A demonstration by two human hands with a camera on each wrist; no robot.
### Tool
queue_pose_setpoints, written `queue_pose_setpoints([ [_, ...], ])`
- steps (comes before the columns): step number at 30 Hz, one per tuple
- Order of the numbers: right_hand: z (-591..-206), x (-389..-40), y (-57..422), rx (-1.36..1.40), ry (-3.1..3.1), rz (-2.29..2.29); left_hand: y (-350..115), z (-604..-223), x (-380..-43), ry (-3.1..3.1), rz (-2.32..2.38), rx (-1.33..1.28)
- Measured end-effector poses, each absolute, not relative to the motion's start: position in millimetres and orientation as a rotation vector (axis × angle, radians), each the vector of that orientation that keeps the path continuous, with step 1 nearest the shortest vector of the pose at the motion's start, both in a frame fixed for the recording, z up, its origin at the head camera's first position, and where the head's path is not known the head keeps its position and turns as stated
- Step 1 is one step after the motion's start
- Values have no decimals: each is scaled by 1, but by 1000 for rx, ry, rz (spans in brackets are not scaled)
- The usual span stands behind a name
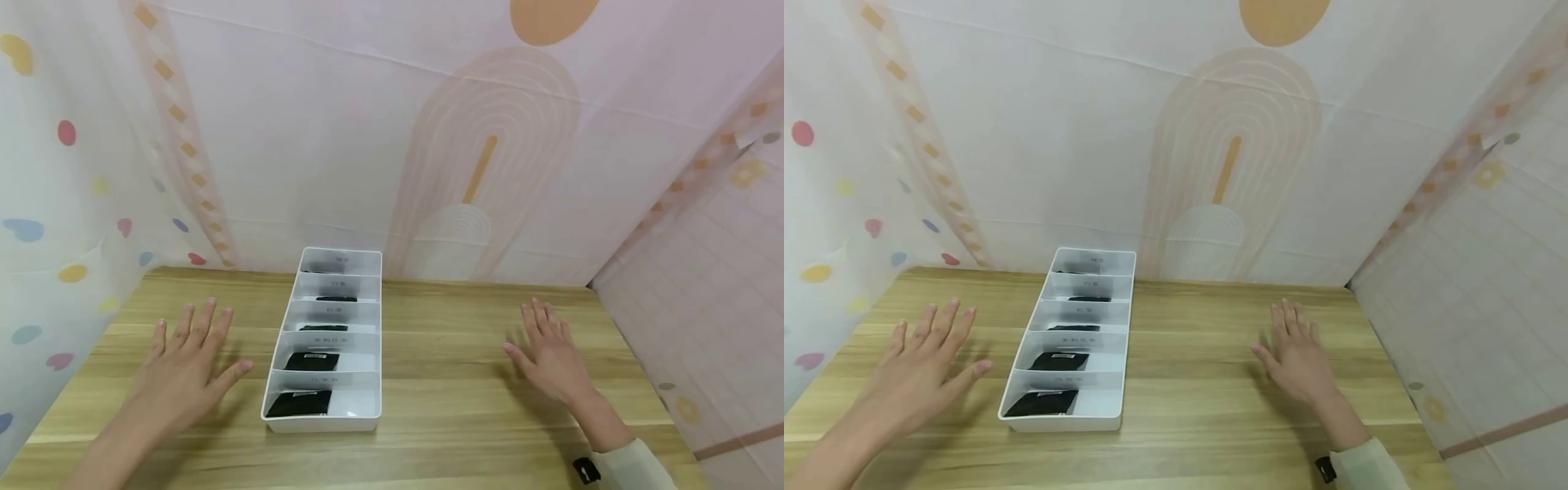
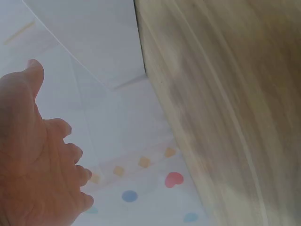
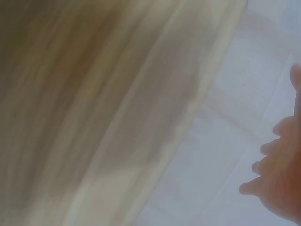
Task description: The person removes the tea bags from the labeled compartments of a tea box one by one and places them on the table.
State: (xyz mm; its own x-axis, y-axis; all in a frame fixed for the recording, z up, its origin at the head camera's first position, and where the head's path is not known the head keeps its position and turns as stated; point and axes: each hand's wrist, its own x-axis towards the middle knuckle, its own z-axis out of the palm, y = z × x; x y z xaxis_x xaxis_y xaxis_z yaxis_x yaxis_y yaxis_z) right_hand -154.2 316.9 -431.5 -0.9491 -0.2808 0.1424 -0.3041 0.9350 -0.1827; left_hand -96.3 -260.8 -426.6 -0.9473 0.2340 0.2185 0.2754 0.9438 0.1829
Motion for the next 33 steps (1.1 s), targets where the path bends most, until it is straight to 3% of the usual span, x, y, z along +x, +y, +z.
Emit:
queue_pose_setpoints([
  [33, -425, -134, 246, 694, -2811, 225, -229, -430, -67, -2767, -294, -642],
])
